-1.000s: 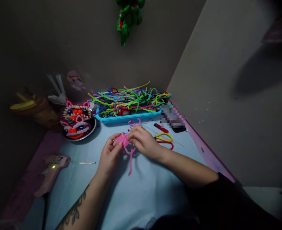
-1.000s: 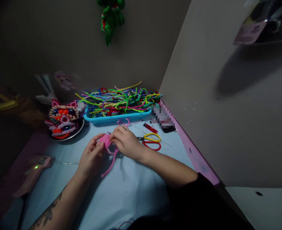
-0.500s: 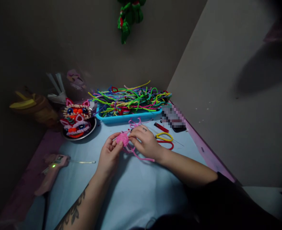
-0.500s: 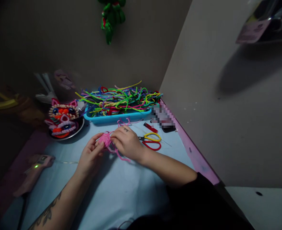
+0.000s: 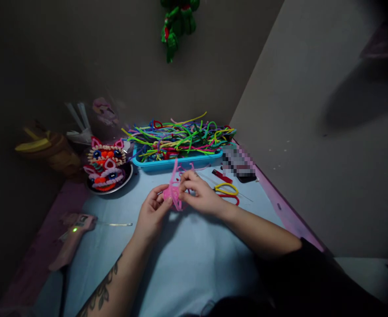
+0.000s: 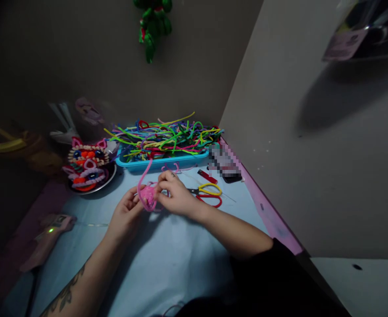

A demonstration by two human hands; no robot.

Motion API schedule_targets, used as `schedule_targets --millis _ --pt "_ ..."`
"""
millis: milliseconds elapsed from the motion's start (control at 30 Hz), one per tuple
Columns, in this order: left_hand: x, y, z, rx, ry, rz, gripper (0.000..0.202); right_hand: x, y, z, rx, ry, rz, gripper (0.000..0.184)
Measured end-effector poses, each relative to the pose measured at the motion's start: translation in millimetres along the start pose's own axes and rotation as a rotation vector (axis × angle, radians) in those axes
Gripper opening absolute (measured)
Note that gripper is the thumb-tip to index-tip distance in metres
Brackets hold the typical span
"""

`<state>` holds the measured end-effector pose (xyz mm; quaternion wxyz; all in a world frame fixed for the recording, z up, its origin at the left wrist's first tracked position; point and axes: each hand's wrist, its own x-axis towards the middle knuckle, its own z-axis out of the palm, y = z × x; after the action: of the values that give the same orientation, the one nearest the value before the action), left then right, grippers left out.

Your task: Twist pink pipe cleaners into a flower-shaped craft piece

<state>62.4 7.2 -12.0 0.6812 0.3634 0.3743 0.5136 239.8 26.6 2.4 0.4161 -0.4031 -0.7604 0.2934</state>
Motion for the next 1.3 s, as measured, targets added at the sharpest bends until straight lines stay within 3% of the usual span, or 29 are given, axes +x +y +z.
schedule_targets --millis 100,233,367,433,600,700,867,1000,1133,1300 --pt "0.0 0.4 0.4 0.008 0.003 -0.002 0.05 1.4 4.3 -0.2 0.054 0.003 0.022 0.011" --pt "1.1 2.4 0.6 -0.048 0.081 0.015 0.055 2.1 -0.1 -2.9 0.035 0.102 0.034 0.007" --pt "2.8 4.9 -0.4 -0.104 0.141 0.003 0.067 0.4 -7.5 -3.5 -0.012 0.031 -0.087 0.025" --pt "3.5 5.3 -0.9 -0.126 0.155 -0.001 0.067 -0.8 -7.4 -1.4 -0.022 -0.019 -0.164 0.02" --pt "4.3 5.1 -1.1 -0.107 0.174 0.022 0.06 -2.1 -4.2 0.9 -0.039 0.001 -0.255 0.004" --pt "2.7 5.9 0.0 -0.01 0.132 0.0 0.059 -0.7 -6.6 -3.4 0.008 0.044 -0.183 0.007" --pt "-1.6 7.6 3.8 0.098 -0.05 -0.094 0.057 4.0 -8.0 -6.8 0.18 0.139 0.093 0.008" --pt "-1.9 8.3 5.2 0.099 -0.037 -0.079 0.057 7.2 -6.0 -5.1 0.268 0.105 0.246 0.006" --pt "-0.1 7.7 4.3 0.094 0.023 -0.04 0.059 8.0 -6.9 -7.2 0.264 0.122 0.235 0.016" --pt "2.1 6.1 1.9 0.085 0.079 0.005 0.06 6.9 -5.2 -8.0 0.146 0.06 0.178 0.014"
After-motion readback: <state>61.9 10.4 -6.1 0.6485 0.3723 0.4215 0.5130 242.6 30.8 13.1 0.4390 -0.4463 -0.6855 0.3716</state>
